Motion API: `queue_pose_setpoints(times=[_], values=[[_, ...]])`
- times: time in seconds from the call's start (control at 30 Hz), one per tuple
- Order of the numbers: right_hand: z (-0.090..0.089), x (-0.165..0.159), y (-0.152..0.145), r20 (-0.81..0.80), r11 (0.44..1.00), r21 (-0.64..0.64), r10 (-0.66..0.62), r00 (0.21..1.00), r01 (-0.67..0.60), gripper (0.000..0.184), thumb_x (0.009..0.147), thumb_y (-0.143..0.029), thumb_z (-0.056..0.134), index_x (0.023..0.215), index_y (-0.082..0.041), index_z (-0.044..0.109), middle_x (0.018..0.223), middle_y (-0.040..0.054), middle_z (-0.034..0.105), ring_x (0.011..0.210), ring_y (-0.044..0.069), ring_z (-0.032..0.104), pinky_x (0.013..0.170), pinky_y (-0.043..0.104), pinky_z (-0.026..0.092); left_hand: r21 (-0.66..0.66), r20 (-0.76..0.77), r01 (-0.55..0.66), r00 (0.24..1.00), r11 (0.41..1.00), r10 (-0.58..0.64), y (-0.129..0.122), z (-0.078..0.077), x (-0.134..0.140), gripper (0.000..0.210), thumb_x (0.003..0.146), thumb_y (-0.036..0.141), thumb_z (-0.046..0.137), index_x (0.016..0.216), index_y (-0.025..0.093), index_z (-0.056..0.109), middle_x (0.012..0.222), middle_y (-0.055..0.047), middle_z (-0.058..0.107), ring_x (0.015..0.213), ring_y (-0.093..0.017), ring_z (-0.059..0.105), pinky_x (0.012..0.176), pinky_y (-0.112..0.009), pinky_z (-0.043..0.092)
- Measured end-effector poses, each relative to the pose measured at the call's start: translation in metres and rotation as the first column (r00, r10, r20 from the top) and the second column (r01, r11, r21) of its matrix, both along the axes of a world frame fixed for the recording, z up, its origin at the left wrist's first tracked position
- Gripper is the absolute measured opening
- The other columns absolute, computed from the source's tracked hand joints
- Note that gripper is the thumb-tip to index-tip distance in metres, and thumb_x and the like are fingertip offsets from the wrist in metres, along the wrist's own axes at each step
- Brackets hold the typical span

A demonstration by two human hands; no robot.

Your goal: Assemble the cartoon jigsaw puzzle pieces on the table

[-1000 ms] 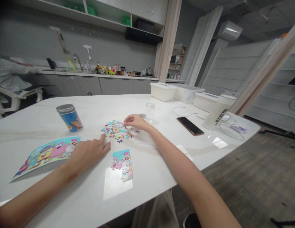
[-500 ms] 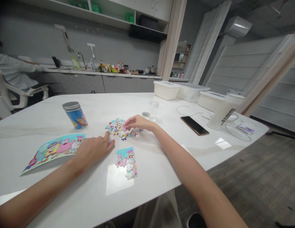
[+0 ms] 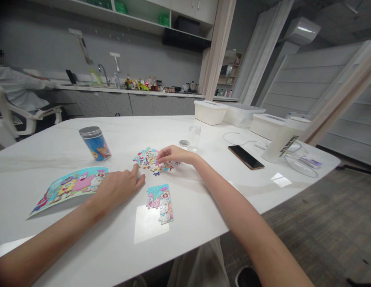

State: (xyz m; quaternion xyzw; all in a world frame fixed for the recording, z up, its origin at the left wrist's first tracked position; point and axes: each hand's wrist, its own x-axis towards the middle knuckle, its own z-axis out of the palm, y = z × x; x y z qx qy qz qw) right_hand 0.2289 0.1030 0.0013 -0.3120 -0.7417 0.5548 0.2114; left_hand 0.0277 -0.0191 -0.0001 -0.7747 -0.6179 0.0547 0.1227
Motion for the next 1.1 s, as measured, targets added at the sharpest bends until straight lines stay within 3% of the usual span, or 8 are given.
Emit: queue_pose_setpoints(times=[0.17, 0.33, 0.47, 0.57, 0.73, 0.97, 1.1], values=[[-0.0006, 0.0008, 0.0009, 0.008, 1.000, 0.015, -0.010, 1.000, 0.010, 0.019, 0.071, -0.022, 0.078, 0.089, -0.016, 0.074, 0.080, 0.0009, 0.073, 0.070, 0.010, 0.063, 0.068, 0.023, 0.049, 0.014, 0.025, 0.017, 1.000, 1.000, -0.017, 0.0013, -0.0024, -0.0012, 0.043, 0.100, 0.029, 0.029, 0.123, 0.004, 0.056, 0.081, -0.021, 0.072, 0.076, -0.034, 0.072, 0.058, -0.036, 0.047], [0.0000, 0.0007, -0.0005, 0.011, 0.999, -0.014, 0.038, 0.999, -0.038, 0.015, 0.072, -0.023, 0.078, 0.082, -0.016, 0.071, 0.076, 0.0000, 0.072, 0.065, 0.009, 0.062, 0.065, 0.022, 0.048, 0.055, 0.040, 0.032, 0.999, 0.998, -0.034, 0.0038, -0.0044, -0.0022, 0.040, 0.099, 0.028, 0.029, 0.114, 0.007, 0.059, 0.076, -0.020, 0.072, 0.071, -0.033, 0.071, 0.057, -0.036, 0.046], [0.0014, 0.0004, -0.0035, 0.021, 0.995, -0.062, 0.084, 0.996, -0.083, 0.015, 0.071, -0.023, 0.079, 0.079, -0.016, 0.067, 0.077, 0.0005, 0.072, 0.066, 0.009, 0.063, 0.065, 0.022, 0.048, 0.086, 0.032, 0.107, 0.993, 0.991, -0.110, 0.0049, -0.0038, -0.0015, 0.037, 0.098, 0.026, 0.029, 0.110, 0.010, 0.060, 0.072, -0.017, 0.071, 0.068, -0.030, 0.071, 0.057, -0.034, 0.045], [0.0023, 0.0002, -0.0053, 0.034, 0.988, -0.086, 0.135, 0.990, -0.132, 0.016, 0.071, -0.024, 0.079, 0.079, -0.016, 0.067, 0.081, 0.0022, 0.073, 0.074, 0.010, 0.064, 0.068, 0.023, 0.048, 0.118, 0.062, 0.159, 0.984, 0.980, -0.167, 0.0042, -0.0025, 0.0000, 0.041, 0.099, 0.035, 0.032, 0.110, 0.011, 0.062, 0.069, -0.015, 0.070, 0.065, -0.029, 0.070, 0.057, -0.035, 0.046], [0.0003, -0.0011, -0.0049, 0.063, 0.981, -0.041, 0.194, 0.979, -0.191, 0.015, 0.075, -0.026, 0.077, 0.080, -0.016, 0.068, 0.079, 0.0004, 0.070, 0.071, 0.009, 0.060, 0.063, 0.022, 0.043, 0.155, 0.120, 0.271, 0.949, 0.950, -0.291, 0.0024, -0.0020, 0.0002, 0.041, 0.099, 0.040, 0.037, 0.102, 0.010, 0.065, 0.063, -0.013, 0.068, 0.058, -0.025, 0.067, 0.052, -0.031, 0.042], [-0.0027, -0.0049, -0.0048, 0.030, 0.964, -0.045, 0.263, 0.964, -0.262, 0.019, 0.076, -0.028, 0.077, 0.088, -0.017, 0.069, 0.086, 0.0014, 0.071, 0.075, 0.010, 0.059, 0.067, 0.024, 0.043, 0.239, -0.056, 0.390, 0.920, 0.889, -0.388, 0.0051, -0.0076, -0.0029, 0.034, 0.100, 0.024, 0.036, 0.104, 0.010, 0.066, 0.055, -0.009, 0.065, 0.049, -0.021, 0.063, 0.042, -0.029, 0.028], [-0.0020, -0.0042, -0.0045, 0.036, 0.965, -0.055, 0.257, 0.966, -0.255, 0.017, 0.076, -0.026, 0.077, 0.086, -0.017, 0.067, 0.082, 0.0002, 0.069, 0.073, 0.009, 0.059, 0.064, 0.024, 0.041, 0.253, -0.068, 0.419, 0.907, 0.872, -0.416, 0.0059, -0.0088, -0.0034, 0.032, 0.099, 0.024, 0.038, 0.097, 0.011, 0.067, 0.054, -0.008, 0.064, 0.047, -0.021, 0.062, 0.041, -0.029, 0.025]])
